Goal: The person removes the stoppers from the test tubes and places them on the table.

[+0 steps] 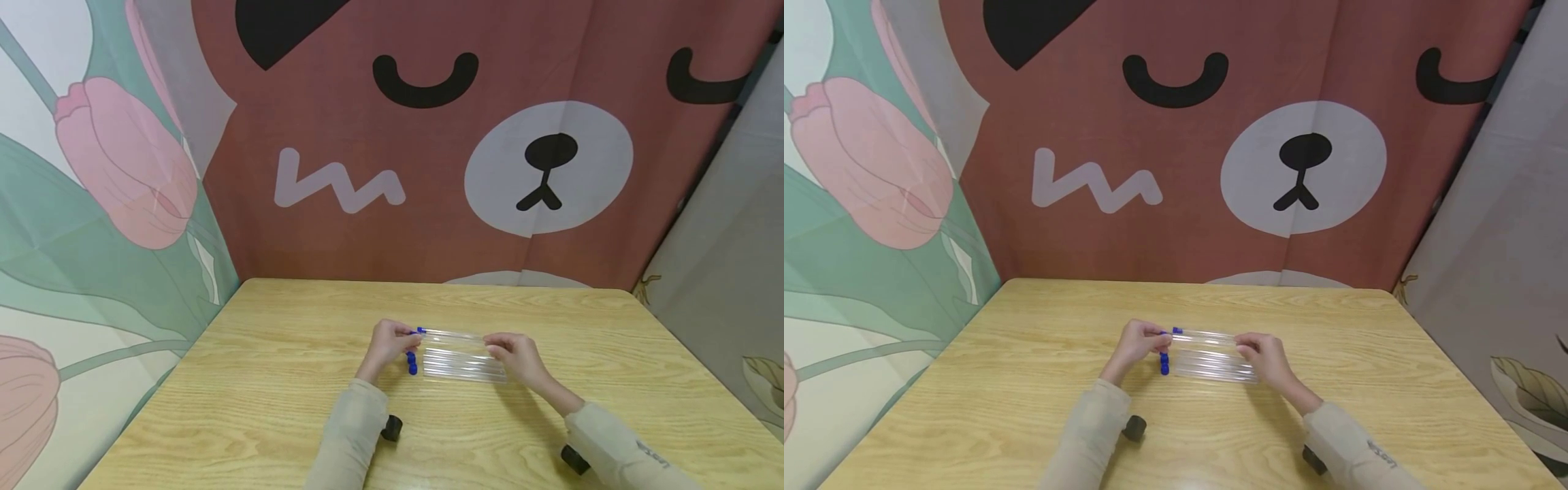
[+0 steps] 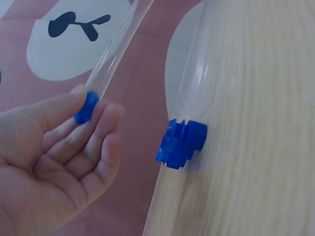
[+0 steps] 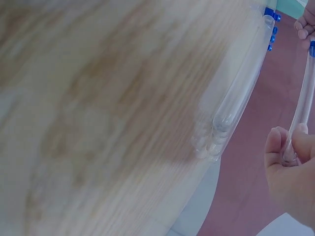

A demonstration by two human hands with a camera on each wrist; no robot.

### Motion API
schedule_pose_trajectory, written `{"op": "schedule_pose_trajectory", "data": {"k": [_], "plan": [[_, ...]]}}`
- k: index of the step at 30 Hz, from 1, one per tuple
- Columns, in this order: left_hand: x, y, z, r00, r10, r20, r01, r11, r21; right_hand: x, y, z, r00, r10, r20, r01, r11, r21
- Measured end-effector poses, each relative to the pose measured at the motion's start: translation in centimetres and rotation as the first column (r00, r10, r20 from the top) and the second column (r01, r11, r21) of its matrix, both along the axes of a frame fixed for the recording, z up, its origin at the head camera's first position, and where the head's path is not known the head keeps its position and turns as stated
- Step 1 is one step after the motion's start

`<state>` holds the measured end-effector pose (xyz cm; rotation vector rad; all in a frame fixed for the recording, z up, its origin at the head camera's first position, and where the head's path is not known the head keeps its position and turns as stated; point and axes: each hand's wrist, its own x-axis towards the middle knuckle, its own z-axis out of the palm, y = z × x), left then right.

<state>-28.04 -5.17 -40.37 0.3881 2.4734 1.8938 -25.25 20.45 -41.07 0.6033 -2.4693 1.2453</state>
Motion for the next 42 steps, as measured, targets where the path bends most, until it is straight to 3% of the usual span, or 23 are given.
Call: {"op": "schedule_pose_trajectory", "data": {"k": [7, 14, 17, 22, 27, 31, 34, 37, 40, 42], "plan": [[-0.1, -0.9, -0.1, 0.983, -0.182, 0.016, 0.182, 0.983, -0.024, -0.1, 0.3, 0.0, 0.998, 0.027, -0.063, -0.027, 1.0, 0.007], [-0.1, -1.3, -0.4, 0.971, -0.236, 0.032, 0.235, 0.972, 0.026, -0.1, 0.3, 0.1, 0.998, 0.035, -0.044, -0.035, 0.999, 0.006], [-0.1, -1.2, -0.3, 0.983, -0.183, 0.025, 0.183, 0.983, 0.016, -0.1, 0.2, 0.1, 0.999, 0.019, -0.041, -0.019, 1.0, 0.002], [0.0, -0.5, 0.0, 0.999, -0.031, 0.015, 0.03, 0.999, 0.033, 0.0, -0.2, 0.2, 0.999, 0.001, -0.047, -0.001, 1.0, -0.011], [0.1, 0.1, 0.2, 0.997, 0.072, -0.003, -0.072, 0.996, 0.057, 0.2, -0.6, 0.2, 0.999, -0.042, -0.012, 0.042, 0.999, -0.027], [0.3, 0.5, 0.2, 0.987, 0.142, -0.075, -0.141, 0.99, 0.01, 0.4, -0.9, 0.2, 0.996, -0.086, 0.011, 0.086, 0.995, -0.042], [0.5, 0.6, 0.3, 0.981, 0.156, -0.118, -0.161, 0.987, -0.028, 0.4, -1.1, 0.3, 0.995, -0.095, 0.014, 0.095, 0.994, -0.047], [0.3, 0.3, 0.2, 0.991, 0.089, -0.1, -0.091, 0.996, -0.012, 0.3, -0.9, 0.4, 0.996, -0.091, -0.007, 0.091, 0.995, -0.035], [0.1, -0.3, 0.1, 0.997, -0.048, -0.059, 0.05, 0.998, 0.035, 0.2, -0.5, 0.4, 0.996, -0.063, -0.062, 0.062, 0.998, -0.021], [0.1, -0.6, 0.1, 0.991, -0.135, -0.022, 0.137, 0.988, 0.074, 0.0, -0.2, 0.4, 0.994, -0.033, -0.105, 0.031, 0.999, -0.019]]}}
